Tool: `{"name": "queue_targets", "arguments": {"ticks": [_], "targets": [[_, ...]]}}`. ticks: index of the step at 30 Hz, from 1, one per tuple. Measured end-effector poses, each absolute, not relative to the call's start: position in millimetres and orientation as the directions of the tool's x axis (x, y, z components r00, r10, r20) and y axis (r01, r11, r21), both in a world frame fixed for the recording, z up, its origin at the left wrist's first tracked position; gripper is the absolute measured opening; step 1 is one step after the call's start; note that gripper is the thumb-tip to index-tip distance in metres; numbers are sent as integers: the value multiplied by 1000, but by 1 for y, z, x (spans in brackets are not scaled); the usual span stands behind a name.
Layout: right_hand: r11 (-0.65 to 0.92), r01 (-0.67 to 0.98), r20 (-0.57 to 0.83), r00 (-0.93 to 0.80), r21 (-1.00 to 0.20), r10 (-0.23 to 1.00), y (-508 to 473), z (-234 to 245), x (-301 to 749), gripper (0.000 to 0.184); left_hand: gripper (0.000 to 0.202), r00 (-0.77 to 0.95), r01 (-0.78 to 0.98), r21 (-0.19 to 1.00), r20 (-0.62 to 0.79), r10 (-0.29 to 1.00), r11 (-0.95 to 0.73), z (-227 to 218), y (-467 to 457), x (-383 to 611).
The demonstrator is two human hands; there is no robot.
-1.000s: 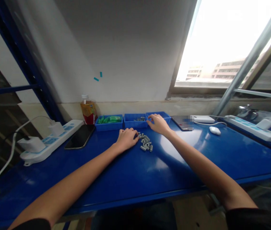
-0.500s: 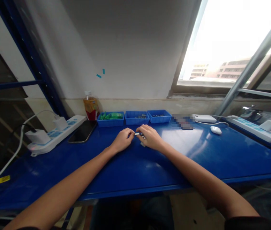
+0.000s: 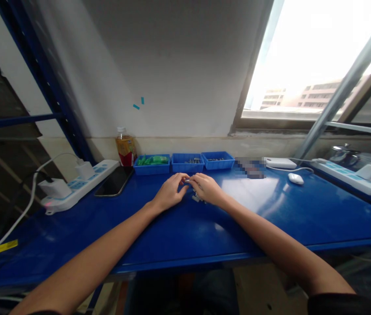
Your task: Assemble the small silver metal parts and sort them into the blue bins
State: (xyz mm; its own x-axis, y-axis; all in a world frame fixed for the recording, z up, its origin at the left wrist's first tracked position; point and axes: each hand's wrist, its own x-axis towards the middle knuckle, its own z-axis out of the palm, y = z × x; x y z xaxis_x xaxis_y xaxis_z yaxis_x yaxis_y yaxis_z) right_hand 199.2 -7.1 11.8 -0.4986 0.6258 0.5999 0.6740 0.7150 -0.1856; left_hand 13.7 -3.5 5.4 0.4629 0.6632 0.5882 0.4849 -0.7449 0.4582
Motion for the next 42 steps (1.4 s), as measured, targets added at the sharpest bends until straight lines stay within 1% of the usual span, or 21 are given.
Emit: {"name": "queue_targets", "arguments": {"ticks": [2,4,8,9,11,17,19,22,26,28,31,32,34,36,38,40,42], "targets": [[706,683,585,-500,-186,638,-7,12,199,25,19,467,499,435,593,656,-749,5,-4,14],[701,681,576,-493,-211,652,-7,12,199,26,18,451,534,424,589,670,-732,6,-4,15],[687,667,592,-439,-289,676,-10,14,199,12,23,423,588,419,569,705,-691,8,-5,14],[685,665,597,-430,-298,677,-11,14,199,15,24,416,595,424,564,713,-683,8,-5,14],[691,660,608,-429,-295,669,-13,15,199,22,28,412,600,437,550,727,-670,9,-6,13],[710,658,627,-449,-250,637,-16,17,196,6,39,431,599,470,494,755,-649,13,-8,13],[704,664,626,-442,-252,642,-16,18,196,9,35,420,589,483,503,756,-648,13,-8,14],[683,686,615,-433,-249,659,-14,16,196,19,23,396,555,502,542,741,-664,12,-8,15],[665,707,602,-429,-240,673,-10,13,197,26,21,421,533,476,568,707,-700,11,-9,16],[665,700,603,-419,-263,679,-10,12,197,25,20,428,554,456,562,708,-697,12,-10,16],[662,677,614,-384,-321,690,-12,13,197,12,24,418,589,441,551,722,-677,14,-10,15],[669,669,617,-386,-325,686,-13,15,197,16,26,416,594,441,546,727,-672,14,-10,15],[696,657,624,-422,-289,657,-16,20,199,21,31,425,591,449,532,732,-670,15,-9,14],[730,646,631,-475,-224,613,-17,28,202,14,35,451,575,460,513,731,-677,15,-9,13],[742,643,634,-497,-189,592,-19,35,206,8,37,469,561,467,500,728,-683,16,-11,14],[731,652,638,-479,-202,603,-18,39,209,14,31,456,552,475,516,725,-685,16,-12,15],[710,665,638,-447,-230,626,-17,39,210,23,26,428,539,484,548,719,-689,16,-14,17]]}}
